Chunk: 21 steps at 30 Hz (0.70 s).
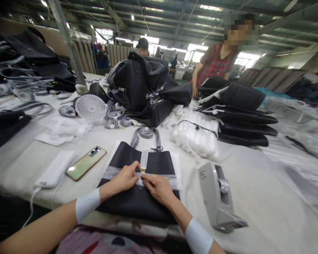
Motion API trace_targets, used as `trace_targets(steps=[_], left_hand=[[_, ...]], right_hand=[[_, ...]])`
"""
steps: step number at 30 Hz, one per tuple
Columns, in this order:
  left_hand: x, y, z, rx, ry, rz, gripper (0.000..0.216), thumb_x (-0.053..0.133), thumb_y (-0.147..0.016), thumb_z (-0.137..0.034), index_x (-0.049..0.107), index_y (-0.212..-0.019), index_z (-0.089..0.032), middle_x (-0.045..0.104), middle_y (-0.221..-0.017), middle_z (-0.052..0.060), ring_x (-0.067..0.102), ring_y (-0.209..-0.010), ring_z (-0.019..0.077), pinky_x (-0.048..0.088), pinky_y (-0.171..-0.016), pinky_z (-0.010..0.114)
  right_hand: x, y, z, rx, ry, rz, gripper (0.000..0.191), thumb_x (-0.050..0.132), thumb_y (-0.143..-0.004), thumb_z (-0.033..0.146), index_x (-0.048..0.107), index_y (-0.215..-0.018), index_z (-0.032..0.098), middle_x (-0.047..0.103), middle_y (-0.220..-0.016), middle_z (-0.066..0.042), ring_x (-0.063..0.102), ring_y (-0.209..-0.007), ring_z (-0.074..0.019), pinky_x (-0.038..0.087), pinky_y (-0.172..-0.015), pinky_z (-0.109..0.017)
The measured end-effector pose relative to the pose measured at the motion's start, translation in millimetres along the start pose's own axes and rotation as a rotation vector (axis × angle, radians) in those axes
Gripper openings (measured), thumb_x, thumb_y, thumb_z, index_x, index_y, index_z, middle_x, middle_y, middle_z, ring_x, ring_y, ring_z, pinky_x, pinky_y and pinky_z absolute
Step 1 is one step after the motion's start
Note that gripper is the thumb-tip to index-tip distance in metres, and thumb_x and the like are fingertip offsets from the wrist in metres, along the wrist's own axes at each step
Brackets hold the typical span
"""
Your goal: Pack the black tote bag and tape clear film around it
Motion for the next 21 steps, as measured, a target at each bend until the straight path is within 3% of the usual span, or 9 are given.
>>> trace_targets(steps=[4, 6, 8, 11, 14, 21], left_hand=[[4, 33, -27, 0.168, -0.263, -0.047, 0.042, 0.035, -0.083, -0.001, 0.057, -0.115, -0.019, 0.060, -0.113, 0.012, 0.058, -0.104, 0.0238, 0.046, -0.093, 0.038], [25, 53, -40, 0.264, -0.434, -0.012, 0.045, 0.034, -0.089, -0.008, 0.050, -0.129, -0.018, 0.053, -0.132, 0.014, 0.057, -0.108, 0.0245, 0.049, -0.091, 0.036], [47, 66, -43, 0.253, -0.555, 0.019, 0.048, 0.042, -0.092, -0.019, 0.040, -0.140, -0.017, 0.044, -0.143, 0.017, 0.060, -0.103, 0.0260, 0.054, -0.083, 0.035], [68, 71, -39, 0.127, -0.680, 0.016, 0.063, 0.055, -0.089, -0.034, 0.033, -0.146, -0.018, 0.040, -0.146, 0.021, 0.064, -0.091, 0.0286, 0.057, -0.069, 0.037], [73, 68, -35, 0.054, -0.756, 0.013, 0.069, 0.058, -0.087, -0.044, 0.034, -0.147, -0.019, 0.039, -0.146, 0.023, 0.065, -0.084, 0.0286, 0.057, -0.064, 0.038], [77, 69, -28, 0.083, -0.826, 0.011, 0.072, 0.055, -0.087, -0.050, 0.035, -0.146, -0.013, 0.027, -0.151, 0.023, 0.067, -0.075, 0.0278, 0.058, -0.059, 0.041]], right_hand=[[1, -1, -1, -0.009, 0.020, 0.035, 0.032, 0.048, -0.093, 0.037, 0.066, -0.118, 0.029, 0.072, -0.107, -0.004, 0.066, -0.093, -0.0213, 0.047, -0.079, -0.030], [2, -1, -2, -0.012, 0.018, 0.041, 0.033, 0.049, -0.091, 0.031, 0.066, -0.119, 0.030, 0.072, -0.108, -0.004, 0.066, -0.095, -0.0210, 0.047, -0.082, -0.031], [3, 0, -4, -0.004, 0.020, 0.036, 0.038, 0.050, -0.087, 0.022, 0.065, -0.121, 0.029, 0.071, -0.112, -0.004, 0.066, -0.098, -0.0211, 0.047, -0.086, -0.032], [3, 2, -4, 0.000, 0.029, 0.034, 0.047, 0.050, -0.080, 0.013, 0.064, -0.122, 0.028, 0.069, -0.118, -0.003, 0.065, -0.104, -0.0211, 0.047, -0.089, -0.032], [-1, 2, -1, 0.002, 0.039, 0.044, 0.048, 0.047, -0.081, 0.016, 0.060, -0.126, 0.026, 0.069, -0.117, -0.005, 0.065, -0.099, -0.0211, 0.046, -0.086, -0.032], [-8, 6, 9, 0.085, -0.021, -0.044, 0.049, 0.052, -0.075, 0.016, 0.061, -0.123, 0.022, 0.072, -0.083, -0.003, 0.063, -0.073, -0.0195, 0.043, -0.071, -0.028]])
Point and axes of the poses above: each hand's wrist, its own y-axis away from the middle knuckle, its own x-axis out of the palm, z = x × y, the point moved 7 cm from there along -y, towards the middle knuckle
